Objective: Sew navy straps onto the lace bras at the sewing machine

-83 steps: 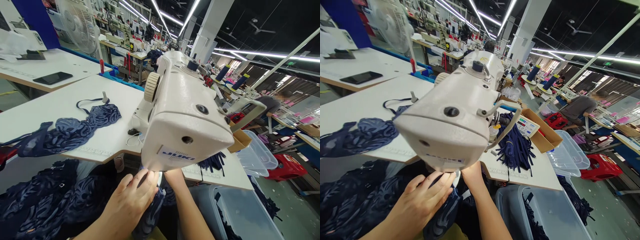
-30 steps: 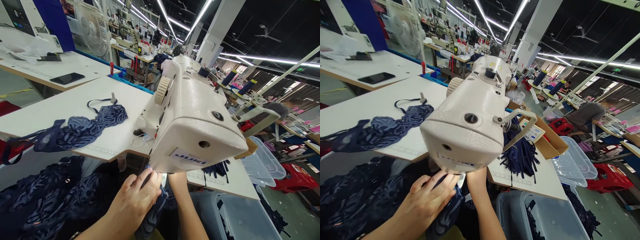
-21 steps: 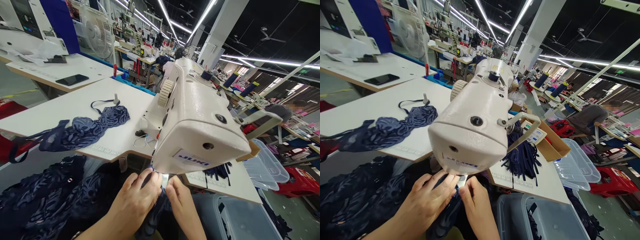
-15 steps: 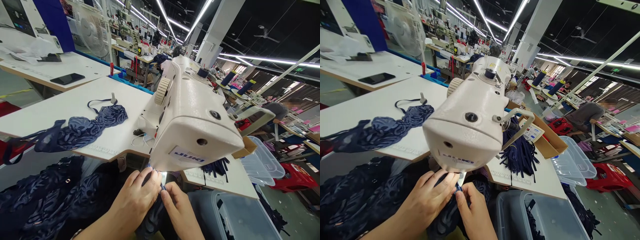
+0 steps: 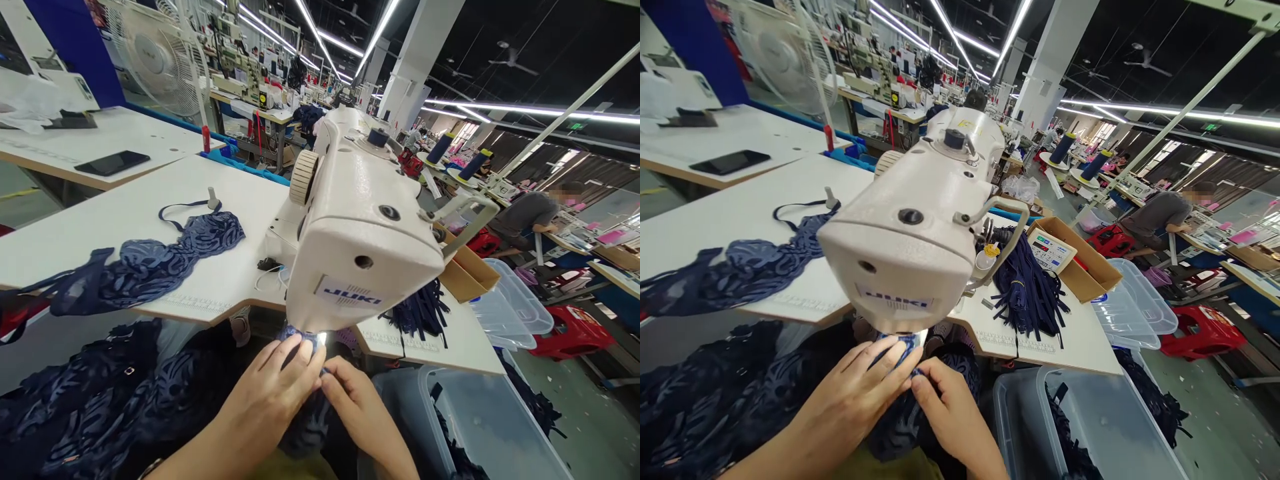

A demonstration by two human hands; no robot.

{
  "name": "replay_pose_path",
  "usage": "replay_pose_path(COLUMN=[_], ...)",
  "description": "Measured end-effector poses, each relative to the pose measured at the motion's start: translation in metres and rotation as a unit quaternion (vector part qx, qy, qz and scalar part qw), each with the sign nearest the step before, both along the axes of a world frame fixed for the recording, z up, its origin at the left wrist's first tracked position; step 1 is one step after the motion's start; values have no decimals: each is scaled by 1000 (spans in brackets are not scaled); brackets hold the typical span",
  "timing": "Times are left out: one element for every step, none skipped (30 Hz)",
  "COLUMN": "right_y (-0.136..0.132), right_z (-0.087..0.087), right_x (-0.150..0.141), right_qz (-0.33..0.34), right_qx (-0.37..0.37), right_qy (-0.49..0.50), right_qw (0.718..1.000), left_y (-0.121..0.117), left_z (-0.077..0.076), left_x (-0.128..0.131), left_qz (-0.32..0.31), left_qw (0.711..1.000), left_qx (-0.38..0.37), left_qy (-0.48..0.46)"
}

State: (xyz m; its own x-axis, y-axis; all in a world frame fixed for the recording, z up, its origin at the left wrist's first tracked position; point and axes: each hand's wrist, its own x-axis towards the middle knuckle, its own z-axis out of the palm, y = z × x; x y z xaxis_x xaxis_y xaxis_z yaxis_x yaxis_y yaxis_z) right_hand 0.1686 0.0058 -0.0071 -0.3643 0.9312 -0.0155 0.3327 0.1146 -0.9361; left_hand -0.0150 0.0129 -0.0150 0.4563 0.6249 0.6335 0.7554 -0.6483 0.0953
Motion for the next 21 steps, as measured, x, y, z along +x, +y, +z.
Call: replay_pose_path(right_y=[-3,-6,-9,-12,-14,-14,-13,-11,-8,-4,1,6,10,15,18,21,23,25,26,26,26], right_z=[4,8,13,17,22,25,28,29,30,29,27,25,22,20,17,16,14,13,13,13,12], right_x=[3,6,9,10,10,9,8,5,2,-2,-6,-11,-15,-18,-21,-23,-25,-26,-26,-27,-27], right_qz=[23,46,65,76,81,81,78,76,72,68,62,54,45,35,25,16,5,-8,-19,-28,-35], right_qx=[4,14,31,55,86,117,148,178,210,244,280,312,339,356,359,350,331,306,278,249,226], right_qy=[12,25,38,46,45,35,16,-13,-50,-93,-140,-188,-228,-254,-267,-266,-254,-235,-215,-193,-171], right_qw=[1000,999,997,995,992,989,986,981,974,963,948,930,912,898,894,898,909,922,936,949,958], left_y=[-2,-5,-8,-10,-13,-15,-17,-17,-17,-15,-13,-10,-7,-4,-1,1,3,2,0,-2,-6], left_z=[5,10,16,22,28,33,37,39,39,38,35,32,28,24,20,17,15,14,14,14,14], left_x=[-3,-6,-10,-13,-17,-20,-22,-24,-26,-27,-28,-30,-31,-32,-34,-35,-36,-37,-36,-35,-32], left_qz=[-32,-74,-120,-160,-186,-201,-204,-201,-197,-196,-197,-189,-174,-151,-118,-77,-28,24,68,89,84], left_qw=[998,991,975,947,910,868,827,791,763,738,713,694,686,697,733,792,861,923,964,984,991], left_qx=[-34,-89,-169,-264,-360,-446,-516,-568,-603,-627,-648,-663,-670,-663,-631,-566,-465,-337,-202,-84,-4], left_qy=[-34,-65,-83,-90,-89,-89,-93,-105,-127,-155,-182,-205,-221,-228,-225,-216,-202,-182,-158,-132,-102])
